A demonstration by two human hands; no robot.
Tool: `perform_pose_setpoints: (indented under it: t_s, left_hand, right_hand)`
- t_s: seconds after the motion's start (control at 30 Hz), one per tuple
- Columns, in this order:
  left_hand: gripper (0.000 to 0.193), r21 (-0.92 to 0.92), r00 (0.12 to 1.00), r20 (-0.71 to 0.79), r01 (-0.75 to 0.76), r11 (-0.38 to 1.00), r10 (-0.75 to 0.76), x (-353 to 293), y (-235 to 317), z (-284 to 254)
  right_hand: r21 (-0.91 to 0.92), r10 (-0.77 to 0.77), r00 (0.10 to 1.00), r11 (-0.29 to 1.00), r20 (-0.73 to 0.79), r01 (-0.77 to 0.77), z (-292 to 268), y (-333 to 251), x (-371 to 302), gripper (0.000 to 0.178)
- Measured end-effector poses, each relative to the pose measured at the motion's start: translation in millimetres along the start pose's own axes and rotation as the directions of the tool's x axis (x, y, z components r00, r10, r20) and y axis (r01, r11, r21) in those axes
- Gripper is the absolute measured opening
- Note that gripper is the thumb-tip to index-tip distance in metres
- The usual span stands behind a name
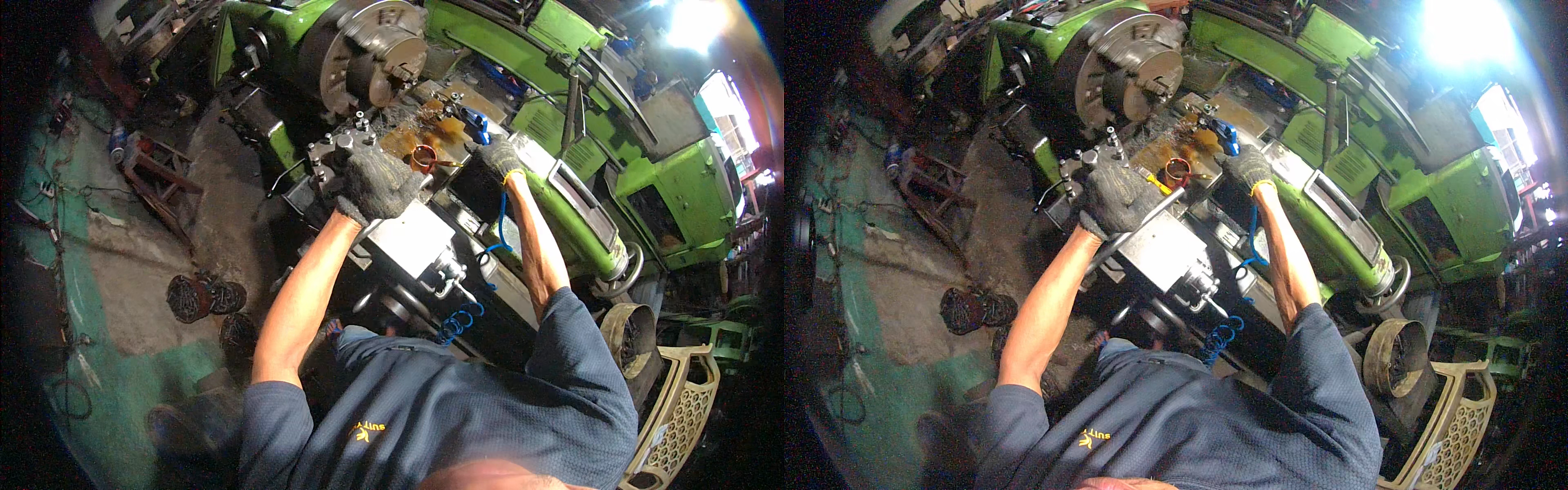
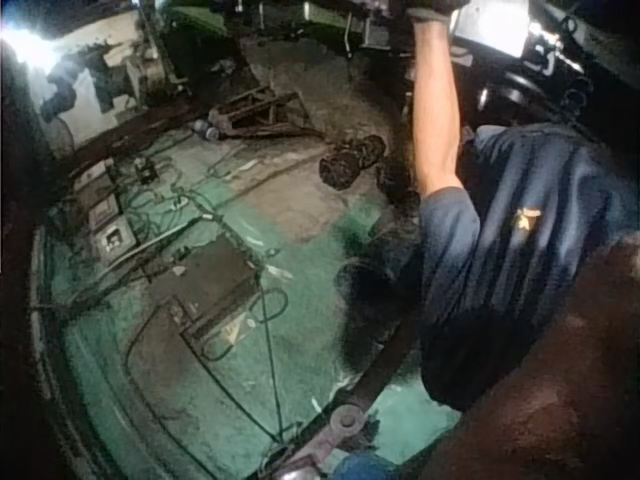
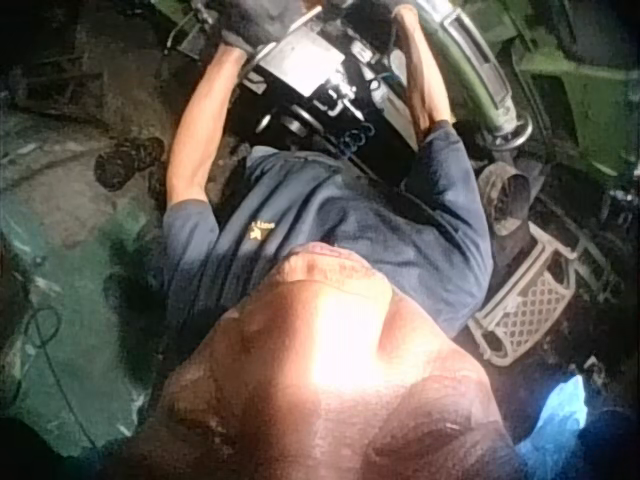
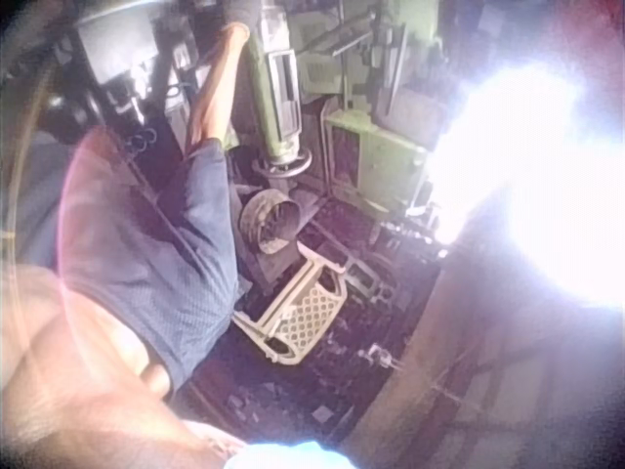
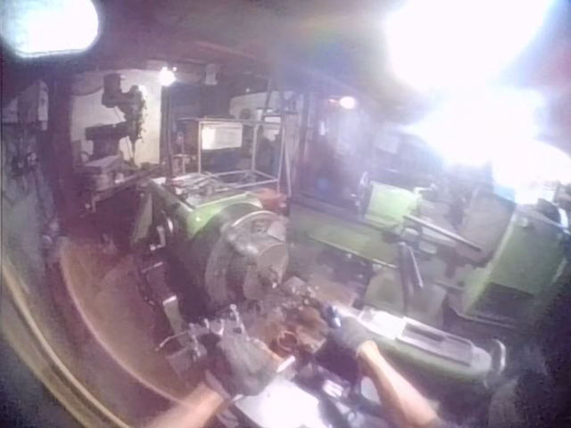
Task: The person operates a green industrial lathe, using both hands to manipulate the control levers and knobs on the machine's carriage. They adjust the tool position and feed rate while a metal workpiece rotates in the chuck, generating metal shavings.
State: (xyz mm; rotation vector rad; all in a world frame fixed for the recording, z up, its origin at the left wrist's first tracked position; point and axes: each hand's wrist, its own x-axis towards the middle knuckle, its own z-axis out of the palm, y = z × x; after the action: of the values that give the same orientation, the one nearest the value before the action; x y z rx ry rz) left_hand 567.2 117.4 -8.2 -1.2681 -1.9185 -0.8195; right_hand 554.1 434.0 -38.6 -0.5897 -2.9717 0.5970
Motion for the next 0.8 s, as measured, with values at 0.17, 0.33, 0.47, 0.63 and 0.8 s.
perform_pose_setpoints:
  t_s: [0.17,0.33,0.47,0.63,0.8]
  left_hand:
    - [0.044,0.138,0.998,0.061,-0.020,0.990,0.012,-7,-1,-7]
    - [0.032,0.095,0.995,0.103,-0.004,0.996,-0.006,-4,-1,-4]
    - [0.017,0.099,0.990,0.135,0.016,0.995,-0.029,-6,1,-9]
    - [0.030,0.094,0.995,0.076,-0.064,0.994,0.056,-2,0,-14]
    - [0.030,0.067,0.994,0.103,-0.029,0.997,0.022,0,1,-8]
  right_hand:
    - [0.063,-0.126,0.992,0.990,-0.009,0.127,-1,-22,-6,0.064]
    - [0.074,-0.063,0.997,0.995,-0.038,0.066,-11,-20,-36,0.064]
    - [0.016,-0.022,0.999,1.000,0.034,0.022,-7,-5,-24,0.060]
    - [0.081,-0.110,0.993,0.991,0.042,0.107,-12,-36,-12,0.070]
    - [0.187,-0.108,0.994,0.977,0.031,0.101,15,-21,31,0.051]
